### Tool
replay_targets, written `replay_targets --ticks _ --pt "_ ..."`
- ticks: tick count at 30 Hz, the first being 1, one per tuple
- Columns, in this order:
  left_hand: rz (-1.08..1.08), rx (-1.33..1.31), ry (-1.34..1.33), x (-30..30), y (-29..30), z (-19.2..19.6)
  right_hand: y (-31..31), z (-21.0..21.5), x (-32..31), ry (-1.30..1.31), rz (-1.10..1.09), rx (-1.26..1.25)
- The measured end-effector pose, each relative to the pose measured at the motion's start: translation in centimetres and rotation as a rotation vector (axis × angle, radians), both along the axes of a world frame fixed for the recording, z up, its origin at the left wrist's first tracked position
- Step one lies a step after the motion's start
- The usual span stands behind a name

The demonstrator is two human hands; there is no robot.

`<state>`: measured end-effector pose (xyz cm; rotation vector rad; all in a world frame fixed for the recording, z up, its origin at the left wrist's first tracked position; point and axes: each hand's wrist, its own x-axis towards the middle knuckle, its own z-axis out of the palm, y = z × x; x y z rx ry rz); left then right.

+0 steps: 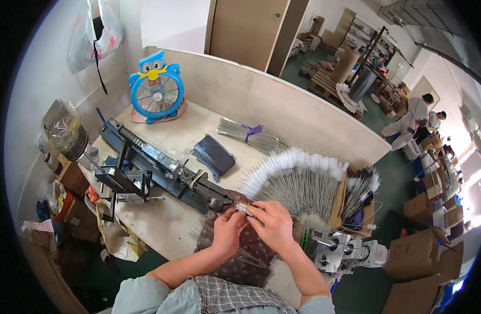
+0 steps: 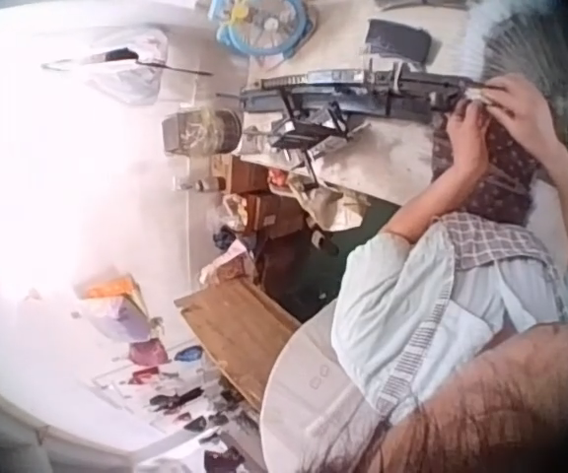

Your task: Manually assembling small white brushes using a mechanical press machine at a factory workbench.

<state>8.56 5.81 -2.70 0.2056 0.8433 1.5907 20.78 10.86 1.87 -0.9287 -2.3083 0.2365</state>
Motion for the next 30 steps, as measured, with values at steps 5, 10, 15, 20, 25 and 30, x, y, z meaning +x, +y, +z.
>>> replay_targets --ticks 5,10,15,20,25,30 --pt "0.002 0.003 -0.066 0.1 0.1 -0.5 -0.1 0.2 -0.4 0.019 -0.01 -0.009" --pt "0.005 -0.011 -0.112 -0.2 0.2 -1.6 -0.2 -0.7 -1.6 0.056 -0.033 0.019" --pt "0.002 -0.007 -0.118 -0.3 0.2 -0.8 -0.3 -0.5 -1.6 0.036 -0.149 0.119" --pt "0.009 -0.016 -0.03 0.7 0.7 0.6 -0.4 -0.5 -0.3 0.029 -0.167 0.133" --pt "-0.005 0.018 0.032 -0.7 0.0 -0.5 -0.8 0.4 -0.4 0.082 -0.134 0.087" --pt "-0.058 0.01 -0.074 -1.3 -0.1 -0.6 -1.4 -0.8 1.8 -0.135 -0.156 0.069"
